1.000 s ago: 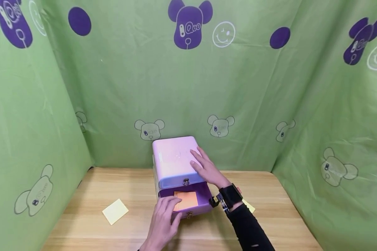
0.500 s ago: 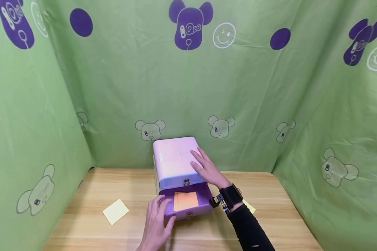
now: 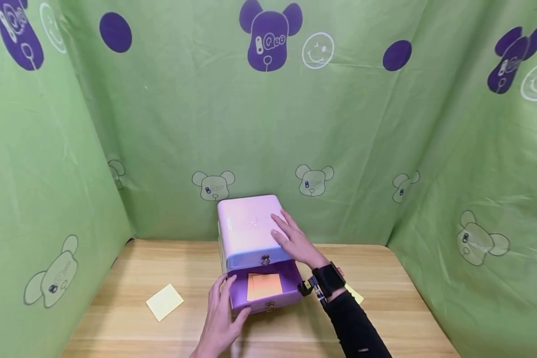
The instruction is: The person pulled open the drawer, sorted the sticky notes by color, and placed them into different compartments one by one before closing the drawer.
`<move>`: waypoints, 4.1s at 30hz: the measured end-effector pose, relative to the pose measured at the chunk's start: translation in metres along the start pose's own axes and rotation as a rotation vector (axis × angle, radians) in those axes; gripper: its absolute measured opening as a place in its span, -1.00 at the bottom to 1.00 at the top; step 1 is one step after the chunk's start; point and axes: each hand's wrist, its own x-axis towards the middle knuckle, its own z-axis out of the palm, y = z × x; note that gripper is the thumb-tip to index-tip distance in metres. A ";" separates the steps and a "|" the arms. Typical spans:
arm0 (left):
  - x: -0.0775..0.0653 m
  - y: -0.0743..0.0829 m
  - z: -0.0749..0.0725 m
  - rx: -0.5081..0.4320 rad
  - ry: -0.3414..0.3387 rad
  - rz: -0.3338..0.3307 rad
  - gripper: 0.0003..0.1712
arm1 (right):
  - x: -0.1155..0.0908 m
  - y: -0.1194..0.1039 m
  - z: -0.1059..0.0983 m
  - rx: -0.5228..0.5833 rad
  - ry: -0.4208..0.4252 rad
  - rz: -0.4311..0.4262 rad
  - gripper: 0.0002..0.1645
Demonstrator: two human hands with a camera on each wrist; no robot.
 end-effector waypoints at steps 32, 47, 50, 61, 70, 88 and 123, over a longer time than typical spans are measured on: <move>0.007 -0.006 0.002 -0.103 -0.015 -0.061 0.10 | 0.002 0.002 0.001 0.001 0.000 0.000 -0.28; 0.013 -0.008 0.000 -0.101 0.022 -0.067 -0.09 | 0.005 0.000 -0.003 -0.027 -0.057 0.005 -0.25; 0.014 -0.008 0.001 -0.104 0.020 -0.076 -0.10 | 0.004 -0.002 -0.004 -0.018 -0.064 -0.003 -0.25; 0.015 -0.008 0.002 -0.113 0.009 -0.107 -0.13 | 0.004 -0.003 -0.004 -0.041 -0.077 0.002 -0.25; 0.018 -0.008 0.003 -0.123 0.019 -0.120 -0.16 | 0.002 -0.003 -0.005 -0.031 -0.081 -0.005 -0.24; 0.027 -0.009 0.007 -0.212 0.040 -0.245 -0.29 | 0.000 -0.002 -0.003 -0.015 -0.082 0.027 -0.25; 0.057 -0.011 0.014 -0.133 0.115 -0.360 -0.41 | 0.008 -0.002 -0.009 -0.005 -0.083 0.002 -0.25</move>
